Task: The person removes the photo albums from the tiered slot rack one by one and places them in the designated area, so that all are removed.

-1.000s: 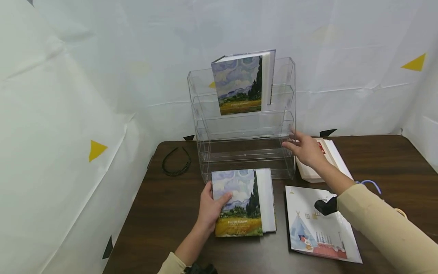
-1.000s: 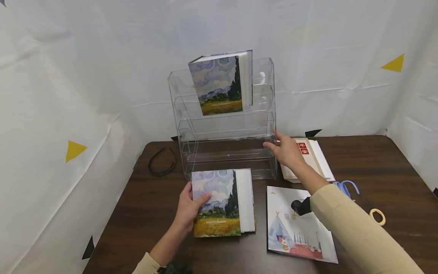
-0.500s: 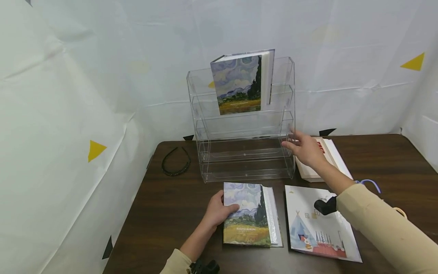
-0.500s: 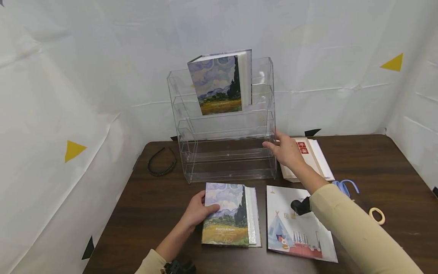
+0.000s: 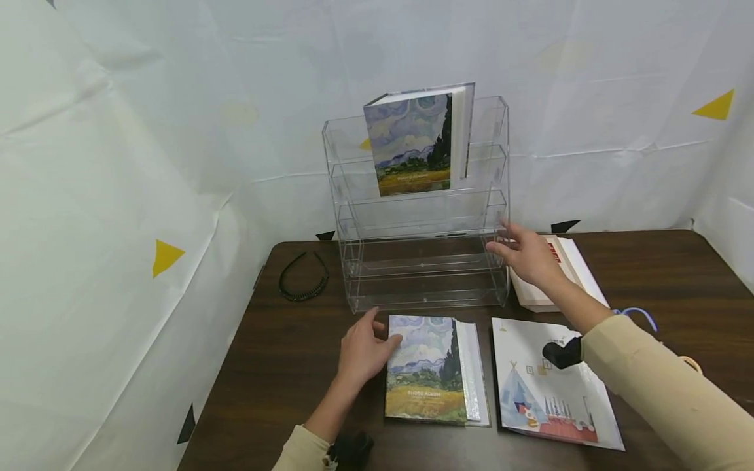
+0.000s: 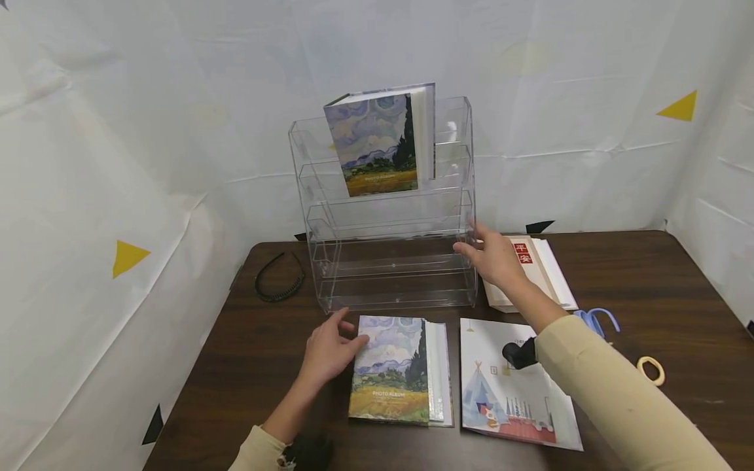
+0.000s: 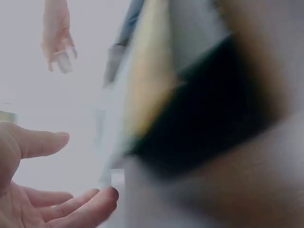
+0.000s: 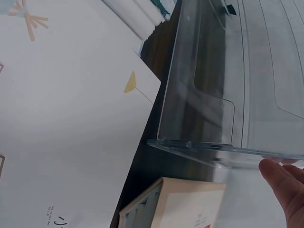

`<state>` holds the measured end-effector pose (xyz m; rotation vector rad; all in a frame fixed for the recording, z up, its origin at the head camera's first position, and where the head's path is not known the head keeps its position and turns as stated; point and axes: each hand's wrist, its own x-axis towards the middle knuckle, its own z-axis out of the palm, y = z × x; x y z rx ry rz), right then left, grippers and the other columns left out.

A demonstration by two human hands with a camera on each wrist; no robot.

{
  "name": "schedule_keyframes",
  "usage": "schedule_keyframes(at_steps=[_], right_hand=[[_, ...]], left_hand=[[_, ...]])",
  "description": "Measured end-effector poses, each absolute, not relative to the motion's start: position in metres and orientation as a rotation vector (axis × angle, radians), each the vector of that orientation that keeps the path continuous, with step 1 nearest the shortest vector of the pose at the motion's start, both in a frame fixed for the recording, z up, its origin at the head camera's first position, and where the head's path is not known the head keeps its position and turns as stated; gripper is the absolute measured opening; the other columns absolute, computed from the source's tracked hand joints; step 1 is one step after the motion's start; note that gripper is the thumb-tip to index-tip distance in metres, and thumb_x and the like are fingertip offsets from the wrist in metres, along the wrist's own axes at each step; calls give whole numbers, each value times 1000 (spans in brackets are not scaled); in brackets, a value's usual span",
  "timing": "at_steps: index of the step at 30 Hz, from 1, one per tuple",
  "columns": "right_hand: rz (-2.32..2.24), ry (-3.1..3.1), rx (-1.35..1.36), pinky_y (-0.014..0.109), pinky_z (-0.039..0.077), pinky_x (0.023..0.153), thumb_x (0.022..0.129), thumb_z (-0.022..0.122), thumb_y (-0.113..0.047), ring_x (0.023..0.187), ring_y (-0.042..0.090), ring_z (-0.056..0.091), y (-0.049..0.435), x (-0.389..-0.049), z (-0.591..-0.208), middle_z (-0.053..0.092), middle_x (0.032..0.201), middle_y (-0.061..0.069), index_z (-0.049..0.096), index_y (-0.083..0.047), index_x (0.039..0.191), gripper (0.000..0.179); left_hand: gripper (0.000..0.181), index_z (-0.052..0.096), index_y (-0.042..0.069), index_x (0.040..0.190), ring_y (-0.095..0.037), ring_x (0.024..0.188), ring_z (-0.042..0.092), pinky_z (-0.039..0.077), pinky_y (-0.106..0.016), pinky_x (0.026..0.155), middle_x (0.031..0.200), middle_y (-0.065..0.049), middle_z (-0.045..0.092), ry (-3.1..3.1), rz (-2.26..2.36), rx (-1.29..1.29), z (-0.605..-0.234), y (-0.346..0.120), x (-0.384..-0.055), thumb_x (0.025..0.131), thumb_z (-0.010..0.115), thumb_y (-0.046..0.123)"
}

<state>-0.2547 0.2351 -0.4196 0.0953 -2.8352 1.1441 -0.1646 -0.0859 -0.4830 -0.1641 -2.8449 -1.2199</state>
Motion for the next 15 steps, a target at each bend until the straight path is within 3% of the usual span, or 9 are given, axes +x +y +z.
schedule_keyframes(at_steps=[5,11,15], right_hand=[[1147,-2840,96,55,47,91,99,61,-30,124,47,49,238,-254,-419,45,142,31,23,-3,155,74],[1172,-2834,94,54,47,92,98,62,-29,125,47,49,237,-255,-420,45,142,30,24,-4,156,73],[1198,-2826,90,54,47,92,98,62,-26,125,46,49,235,-256,-422,45,142,29,24,-5,156,72]], left_hand=[[58,54,8,139,-19,83,69,53,-45,71,107,-7,69,-2658,-1065,-304,-422,-81,-193,89,74,29],[66,44,12,147,-25,104,64,52,-43,83,125,-9,61,-2407,-1277,-422,-344,-71,-261,89,74,25],[69,42,10,148,-26,110,61,49,-38,89,127,-9,58,-2310,-1331,-359,-314,-61,-306,90,74,28]])
